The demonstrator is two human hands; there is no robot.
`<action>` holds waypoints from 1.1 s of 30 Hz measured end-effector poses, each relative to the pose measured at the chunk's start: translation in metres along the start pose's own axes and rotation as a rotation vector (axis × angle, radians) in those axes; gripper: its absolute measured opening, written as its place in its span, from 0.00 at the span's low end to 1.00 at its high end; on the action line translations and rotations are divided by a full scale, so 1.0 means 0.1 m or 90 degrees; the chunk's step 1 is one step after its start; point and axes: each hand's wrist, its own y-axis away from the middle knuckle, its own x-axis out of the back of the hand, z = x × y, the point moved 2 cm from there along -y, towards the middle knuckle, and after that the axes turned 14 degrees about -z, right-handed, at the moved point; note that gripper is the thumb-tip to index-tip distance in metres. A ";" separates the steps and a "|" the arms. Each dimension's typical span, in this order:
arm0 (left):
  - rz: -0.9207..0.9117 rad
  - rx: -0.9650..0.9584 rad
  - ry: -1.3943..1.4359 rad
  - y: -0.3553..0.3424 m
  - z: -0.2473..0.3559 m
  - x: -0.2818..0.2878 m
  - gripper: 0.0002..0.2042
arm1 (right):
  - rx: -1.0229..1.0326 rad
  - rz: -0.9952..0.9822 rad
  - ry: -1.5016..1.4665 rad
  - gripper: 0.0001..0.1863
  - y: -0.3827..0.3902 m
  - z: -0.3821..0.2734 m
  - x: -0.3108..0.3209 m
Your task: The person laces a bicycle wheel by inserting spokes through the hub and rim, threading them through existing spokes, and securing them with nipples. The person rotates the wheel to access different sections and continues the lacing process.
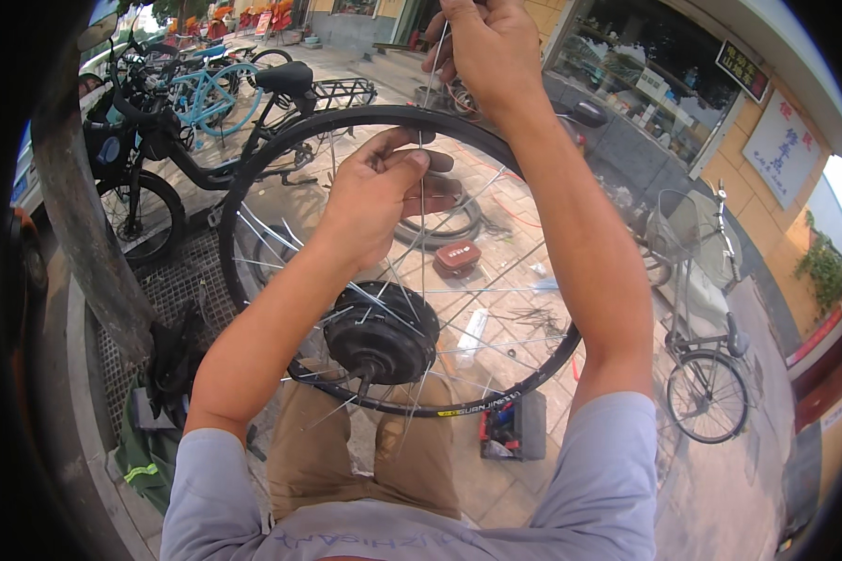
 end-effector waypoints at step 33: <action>0.031 -0.003 -0.016 -0.05 -0.12 0.10 0.22 | -0.054 -0.060 -0.062 0.11 -0.17 0.32 -0.01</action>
